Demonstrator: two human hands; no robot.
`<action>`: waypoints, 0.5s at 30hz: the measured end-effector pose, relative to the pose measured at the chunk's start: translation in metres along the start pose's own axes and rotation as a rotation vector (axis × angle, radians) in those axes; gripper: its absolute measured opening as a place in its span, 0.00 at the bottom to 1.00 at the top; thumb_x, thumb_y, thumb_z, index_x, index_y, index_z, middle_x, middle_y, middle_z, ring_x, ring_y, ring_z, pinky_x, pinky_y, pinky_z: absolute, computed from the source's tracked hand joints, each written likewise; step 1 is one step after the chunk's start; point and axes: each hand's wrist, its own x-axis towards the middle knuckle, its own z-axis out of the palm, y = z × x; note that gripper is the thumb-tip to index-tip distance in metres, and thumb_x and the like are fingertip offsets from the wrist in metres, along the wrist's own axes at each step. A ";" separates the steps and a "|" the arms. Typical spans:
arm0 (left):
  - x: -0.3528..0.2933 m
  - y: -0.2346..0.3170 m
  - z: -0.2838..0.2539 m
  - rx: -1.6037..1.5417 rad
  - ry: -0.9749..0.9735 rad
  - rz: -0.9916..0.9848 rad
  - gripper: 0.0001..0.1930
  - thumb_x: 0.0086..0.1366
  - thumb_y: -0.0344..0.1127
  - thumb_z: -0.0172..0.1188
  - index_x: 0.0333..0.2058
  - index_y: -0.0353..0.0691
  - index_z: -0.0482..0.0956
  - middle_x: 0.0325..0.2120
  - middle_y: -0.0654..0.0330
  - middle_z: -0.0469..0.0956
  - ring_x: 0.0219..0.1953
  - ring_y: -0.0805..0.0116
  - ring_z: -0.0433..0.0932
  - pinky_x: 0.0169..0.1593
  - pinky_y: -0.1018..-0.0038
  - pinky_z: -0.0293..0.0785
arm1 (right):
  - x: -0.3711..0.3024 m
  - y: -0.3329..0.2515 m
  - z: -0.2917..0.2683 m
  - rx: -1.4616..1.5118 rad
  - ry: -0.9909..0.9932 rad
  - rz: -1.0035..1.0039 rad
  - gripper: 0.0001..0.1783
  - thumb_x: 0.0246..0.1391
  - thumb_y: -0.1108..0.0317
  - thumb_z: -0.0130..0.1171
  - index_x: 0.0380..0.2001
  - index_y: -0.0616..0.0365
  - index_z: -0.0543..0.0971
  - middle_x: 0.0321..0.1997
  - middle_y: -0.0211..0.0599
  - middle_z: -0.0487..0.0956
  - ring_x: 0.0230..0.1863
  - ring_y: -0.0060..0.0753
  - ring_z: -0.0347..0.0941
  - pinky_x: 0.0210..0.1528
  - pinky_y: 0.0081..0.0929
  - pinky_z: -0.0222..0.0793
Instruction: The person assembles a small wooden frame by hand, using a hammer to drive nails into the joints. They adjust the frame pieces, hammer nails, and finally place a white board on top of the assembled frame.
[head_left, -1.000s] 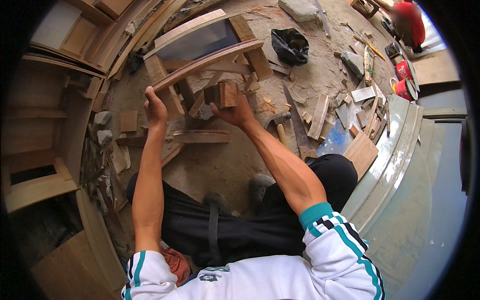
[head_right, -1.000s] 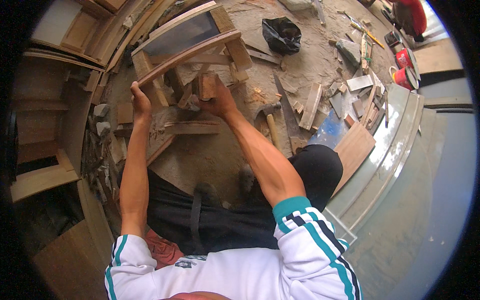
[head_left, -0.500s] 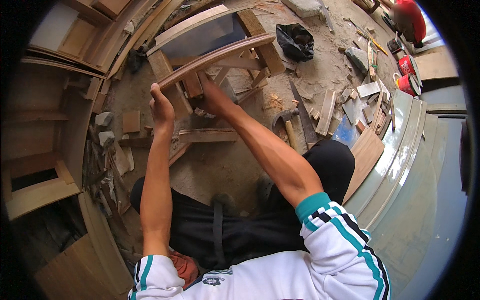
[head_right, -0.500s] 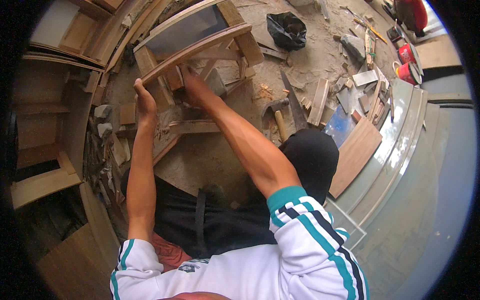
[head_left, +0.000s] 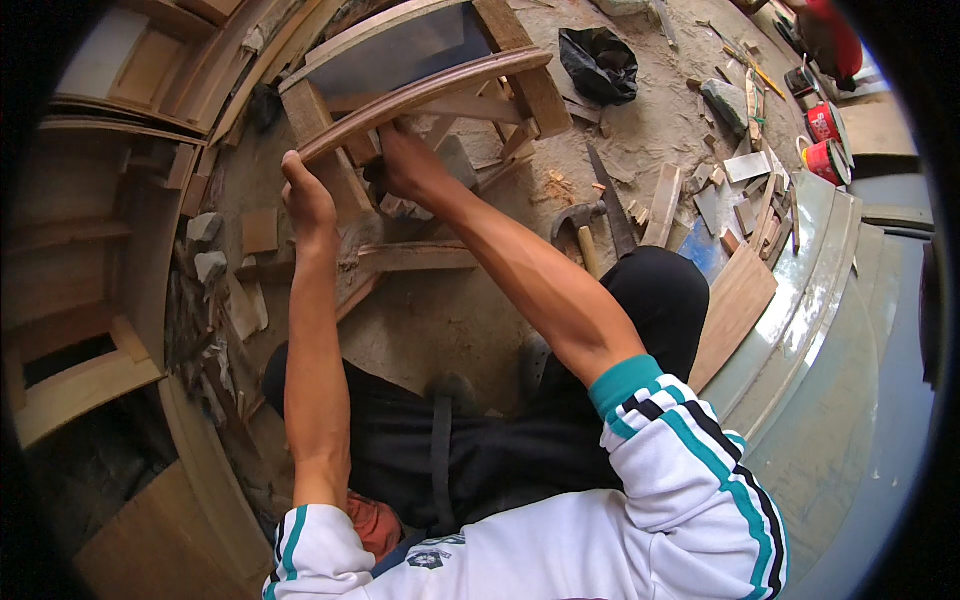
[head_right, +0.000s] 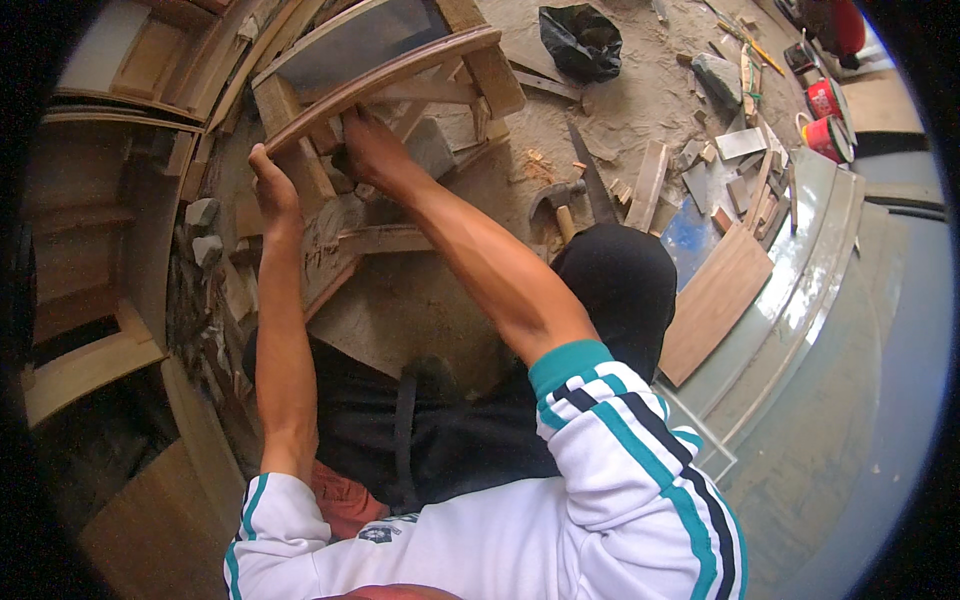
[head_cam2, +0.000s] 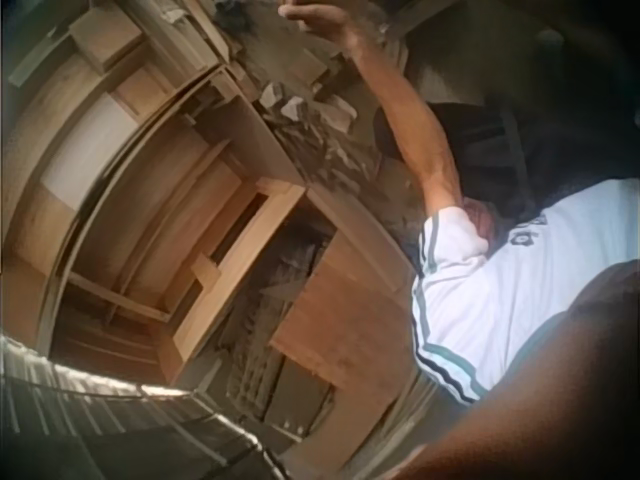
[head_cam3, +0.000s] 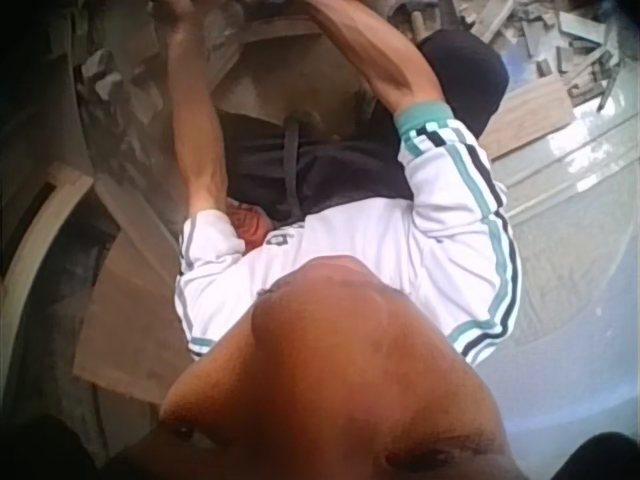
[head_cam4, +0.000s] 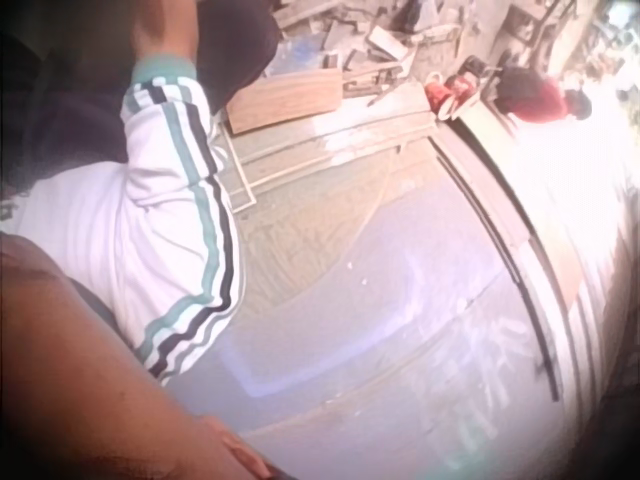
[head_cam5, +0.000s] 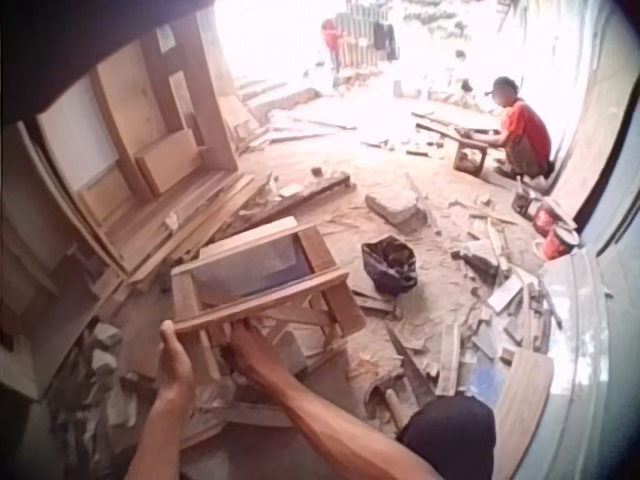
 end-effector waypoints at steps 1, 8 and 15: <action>0.001 0.002 0.000 0.021 0.007 -0.001 0.44 0.66 0.69 0.36 0.54 0.25 0.71 0.50 0.46 0.71 0.51 0.56 0.69 0.58 0.67 0.62 | 0.004 0.002 0.002 0.004 0.015 0.000 0.48 0.43 0.64 0.69 0.65 0.63 0.57 0.58 0.70 0.70 0.56 0.71 0.69 0.57 0.53 0.69; 0.002 0.020 0.000 0.076 -0.044 -0.012 0.50 0.65 0.73 0.33 0.66 0.28 0.55 0.63 0.37 0.58 0.61 0.48 0.62 0.63 0.61 0.57 | 0.016 -0.003 -0.004 -0.049 -0.017 -0.008 0.43 0.43 0.63 0.68 0.62 0.67 0.62 0.59 0.70 0.69 0.54 0.69 0.72 0.54 0.51 0.71; 0.001 0.023 0.001 0.120 -0.082 0.009 0.53 0.64 0.76 0.30 0.66 0.27 0.54 0.64 0.33 0.56 0.64 0.46 0.59 0.65 0.61 0.55 | 0.009 -0.005 -0.029 -0.019 -0.012 -0.110 0.42 0.41 0.60 0.72 0.57 0.66 0.66 0.56 0.64 0.73 0.54 0.65 0.72 0.54 0.49 0.71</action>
